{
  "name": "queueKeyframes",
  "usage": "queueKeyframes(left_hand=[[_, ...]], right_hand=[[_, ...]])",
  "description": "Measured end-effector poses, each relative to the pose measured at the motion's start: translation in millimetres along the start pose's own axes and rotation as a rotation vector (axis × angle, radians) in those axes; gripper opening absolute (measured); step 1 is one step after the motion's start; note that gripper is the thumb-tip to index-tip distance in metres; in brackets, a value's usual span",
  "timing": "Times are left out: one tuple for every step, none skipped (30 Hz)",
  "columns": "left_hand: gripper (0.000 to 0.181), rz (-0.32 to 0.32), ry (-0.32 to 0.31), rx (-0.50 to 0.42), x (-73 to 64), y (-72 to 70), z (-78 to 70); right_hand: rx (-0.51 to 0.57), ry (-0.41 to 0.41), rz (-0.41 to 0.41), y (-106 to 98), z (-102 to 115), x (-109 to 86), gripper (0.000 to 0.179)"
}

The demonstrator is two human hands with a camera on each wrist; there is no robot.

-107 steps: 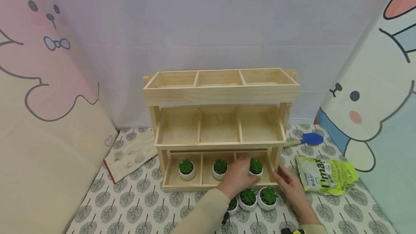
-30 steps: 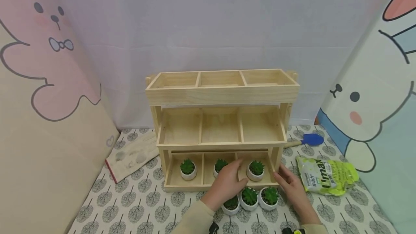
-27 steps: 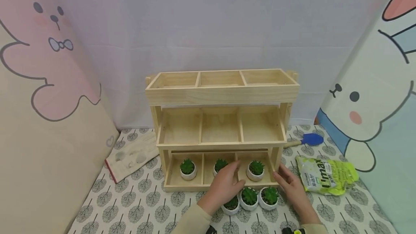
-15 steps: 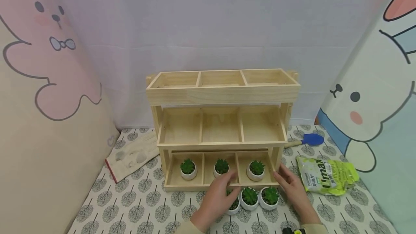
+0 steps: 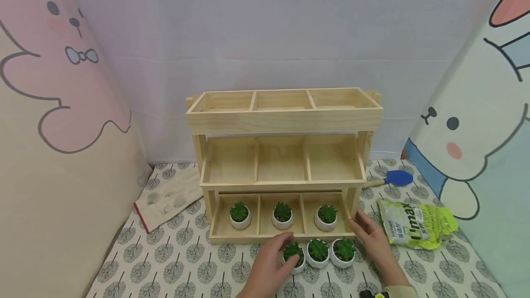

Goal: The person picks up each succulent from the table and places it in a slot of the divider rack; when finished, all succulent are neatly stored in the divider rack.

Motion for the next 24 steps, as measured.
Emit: queueKeyframes(left_hand=[[0.053,-0.003,0.004,0.008,-1.9,-0.9,0.9],[0.055,-0.005,0.000,0.019,-3.5,-1.4,1.5],[0.056,-0.008,-0.003,0.027,-4.9,-1.9,2.0],[0.058,-0.006,-0.013,0.033,-6.2,-2.3,2.2],[0.059,-0.003,-0.026,0.036,-7.2,-2.6,2.3],[0.060,-0.001,-0.034,0.038,-7.9,-2.6,2.3],[0.061,0.001,-0.047,0.042,-8.6,-2.4,2.3],[0.063,0.005,-0.061,0.048,-9.1,-2.1,2.3],[0.065,0.011,-0.069,0.052,-9.4,-1.9,2.4],[0.066,0.019,-0.077,0.056,-9.8,-1.7,2.7],[0.068,0.027,-0.079,0.069,-10.1,-1.5,3.3],[0.070,0.037,-0.079,0.084,-10.4,-1.4,3.8],[0.072,0.047,-0.077,0.099,-10.6,-1.2,4.3],[0.073,0.059,-0.078,0.110,-10.6,-0.9,5.0],[0.074,0.069,-0.077,0.118,-10.4,-0.6,5.6],[0.075,0.078,-0.074,0.124,-10.1,-0.3,6.3],[0.075,0.086,-0.071,0.129,-9.7,0.1,6.7],[0.076,0.094,-0.075,0.126,-9.1,0.8,7.1],[0.077,0.099,-0.080,0.124,-8.6,1.4,7.6],[0.077,0.104,-0.085,0.121,-8.0,1.9,8.1],[0.077,0.110,-0.088,0.120,-7.3,2.5,8.5],[0.077,0.114,-0.093,0.118,-6.8,2.9,8.8],[0.077,0.119,-0.098,0.117,-6.3,3.4,9.1],[0.077,0.124,-0.104,0.116,-5.6,3.8,9.2]], right_hand=[[0.003,-0.001,0.001,-0.2,-0.5,0.3,0.073],[0.004,-0.001,0.002,-0.3,-0.8,0.4,0.073],[0.004,-0.002,0.001,-0.5,-1.0,0.5,0.074],[0.005,-0.002,0.001,-0.7,-1.2,0.5,0.074],[0.005,-0.003,0.001,-0.9,-1.4,0.4,0.073],[0.006,-0.003,0.001,-1.0,-1.5,0.2,0.073],[0.005,-0.004,0.001,-1.1,-1.6,0.0,0.073],[0.005,-0.005,0.001,-1.2,-1.6,-0.2,0.073],[0.004,-0.004,0.000,-1.2,-1.4,-0.3,0.072],[0.004,-0.002,0.001,-1.1,-1.3,-0.4,0.072],[0.002,-0.001,0.001,-1.0,-0.9,-0.4,0.072],[0.000,0.000,0.000,-0.8,-0.6,-0.3,0.072],[-0.001,0.001,-0.001,-0.6,-0.3,-0.2,0.072],[-0.002,0.001,-0.001,-0.5,0.0,0.0,0.072],[-0.004,0.002,-0.002,-0.3,0.2,0.2,0.072],[-0.005,0.000,-0.003,-0.2,0.3,0.3,0.071],[-0.007,-0.002,-0.005,-0.1,0.3,0.3,0.071],[-0.005,-0.003,-0.006,-0.1,0.4,0.2,0.071],[-0.004,-0.004,-0.005,-0.1,0.4,0.1,0.070],[-0.003,-0.006,-0.005,-0.1,0.3,0.0,0.070],[-0.001,-0.007,-0.003,-0.2,0.3,-0.2,0.070],[0.000,-0.008,-0.002,-0.3,0.1,-0.3,0.070],[0.001,-0.008,-0.001,-0.3,0.1,-0.4,0.070],[0.001,-0.008,-0.001,-0.3,-0.2,-0.4,0.070]])
Point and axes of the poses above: each hand's wrist, its own x-axis towards the middle knuckle, its own y-axis out of the palm, z = x × y, the point moved 1 cm from there along x, towards the middle knuckle, and after that the axes turned 14 degrees about -z, right-handed, at the moved point
